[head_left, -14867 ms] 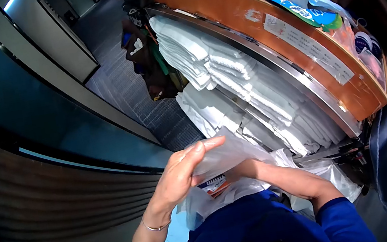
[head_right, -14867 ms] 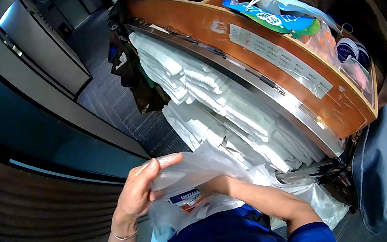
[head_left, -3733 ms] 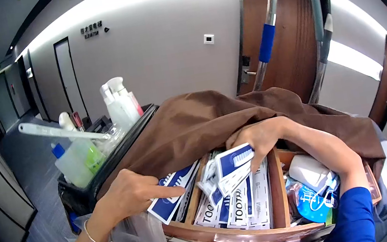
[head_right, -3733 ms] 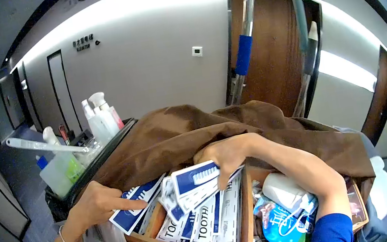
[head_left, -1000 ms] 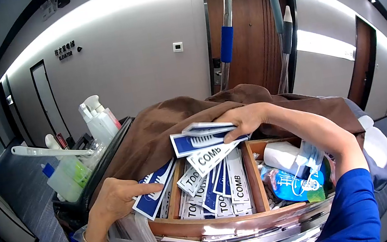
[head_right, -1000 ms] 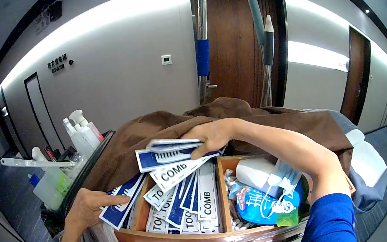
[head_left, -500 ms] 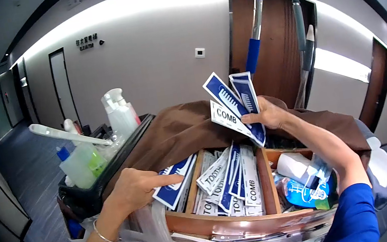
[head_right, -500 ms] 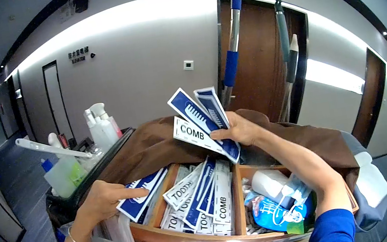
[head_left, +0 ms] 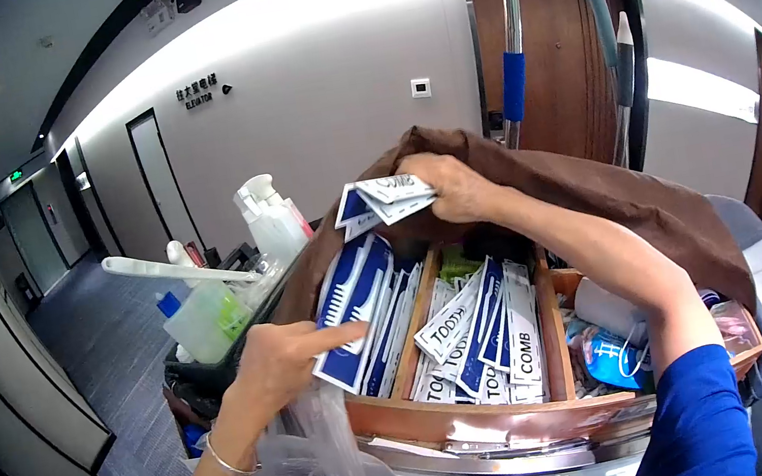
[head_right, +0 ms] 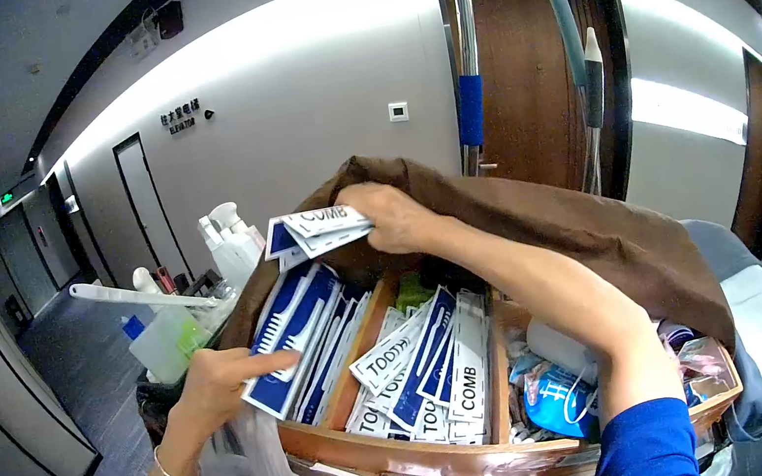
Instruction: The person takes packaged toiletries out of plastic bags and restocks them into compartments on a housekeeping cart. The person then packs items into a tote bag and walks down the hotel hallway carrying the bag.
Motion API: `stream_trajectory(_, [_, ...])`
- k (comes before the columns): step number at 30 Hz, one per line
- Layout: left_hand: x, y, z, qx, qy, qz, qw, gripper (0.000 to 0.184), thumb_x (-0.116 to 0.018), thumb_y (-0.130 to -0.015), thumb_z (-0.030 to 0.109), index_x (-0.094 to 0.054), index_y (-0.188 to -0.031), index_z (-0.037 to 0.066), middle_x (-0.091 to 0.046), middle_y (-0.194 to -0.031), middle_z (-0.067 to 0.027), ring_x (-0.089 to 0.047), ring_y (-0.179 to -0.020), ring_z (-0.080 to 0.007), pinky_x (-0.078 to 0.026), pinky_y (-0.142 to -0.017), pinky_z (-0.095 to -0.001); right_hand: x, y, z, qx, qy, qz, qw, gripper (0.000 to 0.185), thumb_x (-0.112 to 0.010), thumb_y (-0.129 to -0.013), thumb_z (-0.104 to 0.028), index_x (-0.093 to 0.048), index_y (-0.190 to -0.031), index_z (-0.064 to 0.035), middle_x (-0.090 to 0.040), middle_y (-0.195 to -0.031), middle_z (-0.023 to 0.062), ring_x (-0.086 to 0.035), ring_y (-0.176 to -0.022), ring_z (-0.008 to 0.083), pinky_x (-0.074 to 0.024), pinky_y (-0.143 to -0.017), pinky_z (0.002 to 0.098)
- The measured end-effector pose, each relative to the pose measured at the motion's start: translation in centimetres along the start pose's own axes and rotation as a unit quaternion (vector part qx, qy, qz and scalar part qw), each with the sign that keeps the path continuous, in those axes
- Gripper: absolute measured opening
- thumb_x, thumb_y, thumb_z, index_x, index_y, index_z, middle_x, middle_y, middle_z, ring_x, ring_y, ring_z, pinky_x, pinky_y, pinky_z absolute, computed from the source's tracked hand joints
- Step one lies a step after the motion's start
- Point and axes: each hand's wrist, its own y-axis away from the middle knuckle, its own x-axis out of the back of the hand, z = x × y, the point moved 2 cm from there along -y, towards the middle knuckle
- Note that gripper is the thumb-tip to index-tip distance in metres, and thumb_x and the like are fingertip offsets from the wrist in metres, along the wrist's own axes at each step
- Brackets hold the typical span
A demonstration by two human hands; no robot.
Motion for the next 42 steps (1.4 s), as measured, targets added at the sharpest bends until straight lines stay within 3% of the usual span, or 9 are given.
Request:
stream_trajectory(4, [-1.5,-1.1,1.2,-0.080,-0.101,-0.159,0.979,0.049,-0.060,-0.074,0.006,-0.064,-0.111,0.039,-0.063,-0.062,-0.0039,-0.062,-0.055,-0.0192,-0.047,-0.048,-0.0305,-2.1,0.6,-0.9,-0.018,-0.131,-0.146,0.980,0.027,-0.054,-0.065,0.010,-0.056,-0.090,-0.0013,-0.061,-0.089,0.0165,-0.057,-0.097,0.0332,-0.0441,-0.081,0.0365])
stream_trajectory(9, [-0.8,-1.7,1.8,0.010,-0.180,-0.265,0.947,0.051,-0.056,-0.079,0.009,-0.054,-0.124,0.033,-0.062,-0.062,-0.0090,-0.062,-0.054,-0.0243,-0.047,-0.047,-0.0346,-3.3,1.2,-0.5,-0.004,0.009,-0.242,0.970,0.033,-0.053,-0.069,0.004,-0.061,-0.097,-0.0102,-0.065,-0.093,0.0106,-0.057,-0.101,0.0303,-0.0237,-0.093,0.0689])
stream_trajectory(13, [0.7,-0.9,1.6,0.116,-0.164,-0.237,0.951,0.053,-0.053,-0.084,0.017,-0.040,-0.135,0.024,-0.060,-0.060,-0.0139,-0.062,-0.054,-0.0296,-0.047,-0.050,-0.0407,-3.3,0.6,-1.1,-0.002,0.103,-0.205,0.973,0.020,-0.058,-0.076,-0.001,-0.062,-0.094,-0.0087,-0.063,-0.087,0.0058,-0.056,-0.094,0.0238,-0.0341,-0.090,0.0484])
stream_trajectory(16, [1.2,0.3,1.1,0.161,-0.039,-0.205,0.965,0.040,-0.057,-0.085,0.029,-0.054,-0.123,0.014,-0.063,-0.068,-0.0176,-0.063,-0.062,-0.0330,-0.050,-0.058,-0.0403,-2.8,-0.2,-2.4,-0.041,-0.214,-0.272,0.937,0.007,-0.061,-0.076,0.002,-0.061,-0.084,0.0006,-0.057,-0.071,0.0044,-0.051,-0.069,0.0139,-0.0410,-0.068,0.0247])
stream_trajectory(25, [1.8,-0.6,3.6,0.333,0.126,-0.168,0.919,0.085,-0.072,-0.070,0.050,-0.044,-0.130,-0.005,-0.064,-0.069,-0.0200,-0.066,-0.069,-0.0319,-0.050,-0.065,-0.0354,-5.9,-0.5,-5.5,0.041,-0.010,-0.483,0.874,0.034,-0.055,-0.064,0.002,-0.063,-0.096,-0.0039,-0.065,-0.092,0.0156,-0.059,-0.093,0.0324,-0.0456,-0.080,0.0416])
stream_trajectory(33, [-2.5,-1.7,3.3,0.288,0.092,-0.077,0.950,0.058,-0.064,-0.079,0.034,-0.053,-0.122,-0.004,-0.061,-0.063,-0.0163,-0.058,-0.054,-0.0214,-0.045,-0.056,-0.0330,-3.2,0.9,-7.7,0.089,0.034,-0.410,0.907,0.060,-0.063,-0.064,0.000,-0.051,-0.123,-0.0030,-0.046,-0.129,0.0183,-0.036,-0.127,0.0330,-0.0268,-0.107,0.0493])
stream_trajectory(35, [-2.1,-2.1,3.8,0.296,0.097,-0.085,0.947,0.058,-0.063,-0.078,0.035,-0.054,-0.120,-0.004,-0.062,-0.068,-0.0194,-0.062,-0.062,-0.0228,-0.047,-0.060,-0.0348,-0.6,1.5,-6.9,0.030,0.026,-0.400,0.916,0.057,-0.065,-0.065,-0.001,-0.053,-0.121,-0.0025,-0.051,-0.122,0.0186,-0.043,-0.121,0.0327,-0.0397,-0.099,0.0389])
stream_trajectory(37, [-2.2,-2.2,3.8,0.322,0.059,-0.111,0.938,0.059,-0.065,-0.076,0.035,-0.055,-0.119,-0.005,-0.062,-0.068,-0.0208,-0.064,-0.064,-0.0245,-0.048,-0.062,-0.0354,1.7,2.4,-7.3,-0.091,-0.010,-0.588,0.804,0.058,-0.069,-0.067,-0.007,-0.052,-0.122,-0.0025,-0.052,-0.120,0.0192,-0.047,-0.116,0.0333,-0.0431,-0.094,0.0417])
stream_trajectory(42, [-3.2,-2.2,3.1,0.348,0.013,-0.175,0.921,0.051,-0.058,-0.078,0.048,-0.067,-0.090,-0.001,-0.064,-0.080,-0.0260,-0.063,-0.081,-0.0407,-0.048,-0.074,-0.0447,0.7,9.5,-4.2,-0.033,0.067,-0.416,0.906,0.054,-0.075,-0.066,-0.016,-0.055,-0.116,-0.0050,-0.060,-0.104,0.0184,-0.058,-0.100,0.0330,-0.0471,-0.086,0.0417])
